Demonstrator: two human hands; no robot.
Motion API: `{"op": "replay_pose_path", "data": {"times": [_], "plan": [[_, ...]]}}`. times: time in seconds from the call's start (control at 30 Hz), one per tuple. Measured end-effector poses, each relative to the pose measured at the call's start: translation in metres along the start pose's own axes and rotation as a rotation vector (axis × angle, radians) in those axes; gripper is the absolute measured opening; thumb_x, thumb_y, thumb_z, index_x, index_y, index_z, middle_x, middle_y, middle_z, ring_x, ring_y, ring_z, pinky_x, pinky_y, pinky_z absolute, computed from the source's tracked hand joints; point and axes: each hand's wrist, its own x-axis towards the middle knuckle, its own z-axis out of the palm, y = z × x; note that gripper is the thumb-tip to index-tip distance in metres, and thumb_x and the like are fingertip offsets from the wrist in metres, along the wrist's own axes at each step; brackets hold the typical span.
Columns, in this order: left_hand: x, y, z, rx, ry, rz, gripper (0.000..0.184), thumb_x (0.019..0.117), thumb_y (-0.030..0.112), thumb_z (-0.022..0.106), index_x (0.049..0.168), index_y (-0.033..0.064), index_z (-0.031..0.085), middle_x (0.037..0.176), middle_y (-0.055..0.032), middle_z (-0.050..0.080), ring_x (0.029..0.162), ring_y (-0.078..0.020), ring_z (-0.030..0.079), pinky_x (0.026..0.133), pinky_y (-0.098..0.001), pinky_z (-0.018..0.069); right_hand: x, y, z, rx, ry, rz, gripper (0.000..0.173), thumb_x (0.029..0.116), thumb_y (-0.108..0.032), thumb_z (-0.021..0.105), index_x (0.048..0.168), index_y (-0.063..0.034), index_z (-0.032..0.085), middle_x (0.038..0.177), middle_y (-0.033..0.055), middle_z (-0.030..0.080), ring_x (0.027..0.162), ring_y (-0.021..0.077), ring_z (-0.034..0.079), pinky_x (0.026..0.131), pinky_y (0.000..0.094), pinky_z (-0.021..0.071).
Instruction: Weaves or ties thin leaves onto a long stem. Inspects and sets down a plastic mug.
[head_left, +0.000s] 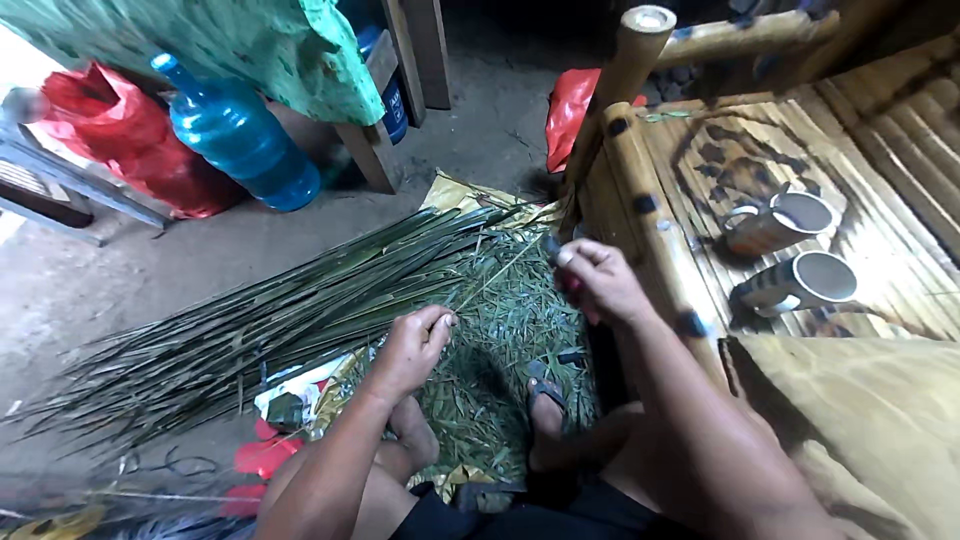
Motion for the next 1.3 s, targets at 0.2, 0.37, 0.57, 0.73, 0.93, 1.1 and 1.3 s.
{"op": "replay_pose_path", "data": {"times": [0.2, 0.37, 0.57, 0.73, 0.93, 1.1, 1.3], "plan": [[0.005, 0.013, 0.011, -0.150, -0.071, 0.036, 0.026, 0.1061, 0.018, 0.048, 0.106, 0.0073, 0.072, 0.079, 0.0051, 0.065, 0.067, -0.0005, 0.059, 0.065, -0.0180, 0.0518, -0.017, 0.023, 0.056, 0.153, -0.324, 0.023, 0.028, 0.1065, -0.023, 0.051, 0.107, -0.0002, 0.067, 0.075, 0.0045, 0.067, 0.059, 0.0095, 0.061, 0.055, 0.0260, 0.0533], [0.006, 0.011, 0.013, -0.181, -0.092, 0.040, 0.026, 0.1057, 0.016, 0.048, 0.105, 0.0066, 0.072, 0.081, 0.0053, 0.067, 0.069, -0.0004, 0.061, 0.067, -0.0178, 0.0528, -0.004, 0.013, 0.022, 0.100, -0.135, -0.001, 0.025, 0.1062, -0.023, 0.051, 0.105, -0.0045, 0.067, 0.072, 0.0028, 0.065, 0.053, 0.0081, 0.057, 0.049, 0.0238, 0.0505], [-0.002, 0.002, 0.006, -0.123, -0.065, 0.053, 0.026, 0.1064, 0.018, 0.048, 0.106, 0.0065, 0.072, 0.081, 0.0062, 0.066, 0.070, 0.0021, 0.060, 0.067, -0.0156, 0.0516, 0.012, 0.004, -0.021, 0.194, 0.118, -0.024, 0.023, 0.1071, -0.022, 0.048, 0.107, -0.0069, 0.066, 0.072, -0.0014, 0.064, 0.053, 0.0062, 0.057, 0.048, 0.0225, 0.0500], [-0.003, 0.001, 0.005, -0.157, -0.046, 0.049, 0.029, 0.1081, 0.018, 0.045, 0.114, 0.0064, 0.070, 0.079, 0.0055, 0.066, 0.066, -0.0012, 0.060, 0.064, -0.0188, 0.0519, -0.003, -0.002, 0.006, 0.148, -0.001, 0.040, 0.027, 0.1067, -0.028, 0.049, 0.114, -0.0092, 0.066, 0.070, 0.0018, 0.062, 0.050, 0.0088, 0.055, 0.045, 0.0247, 0.0493], [0.001, 0.011, 0.010, -0.223, -0.069, 0.086, 0.028, 0.1081, 0.016, 0.044, 0.112, 0.0058, 0.070, 0.078, 0.0064, 0.065, 0.067, -0.0012, 0.059, 0.064, -0.0183, 0.0516, -0.018, 0.020, 0.057, 0.181, -0.352, 0.042, 0.027, 0.1063, -0.022, 0.050, 0.110, -0.0007, 0.067, 0.074, 0.0033, 0.066, 0.058, 0.0081, 0.059, 0.054, 0.0242, 0.0517], [0.001, 0.009, 0.007, -0.245, -0.075, 0.076, 0.026, 0.1068, 0.015, 0.047, 0.110, 0.0049, 0.070, 0.079, 0.0058, 0.066, 0.067, -0.0011, 0.060, 0.065, -0.0182, 0.0524, -0.007, 0.012, 0.025, 0.137, -0.137, -0.002, 0.025, 0.1064, -0.023, 0.051, 0.114, -0.0049, 0.068, 0.072, 0.0011, 0.063, 0.054, 0.0071, 0.056, 0.050, 0.0233, 0.0500], [-0.005, 0.003, 0.005, -0.222, -0.094, 0.058, 0.025, 0.1052, 0.015, 0.049, 0.114, 0.0033, 0.069, 0.088, 0.0041, 0.070, 0.075, -0.0007, 0.064, 0.072, -0.0179, 0.0551, 0.006, 0.000, -0.015, 0.233, 0.085, 0.030, 0.026, 0.1094, -0.023, 0.045, 0.122, -0.0097, 0.063, 0.073, -0.0010, 0.063, 0.053, 0.0064, 0.057, 0.048, 0.0214, 0.0512]]}}
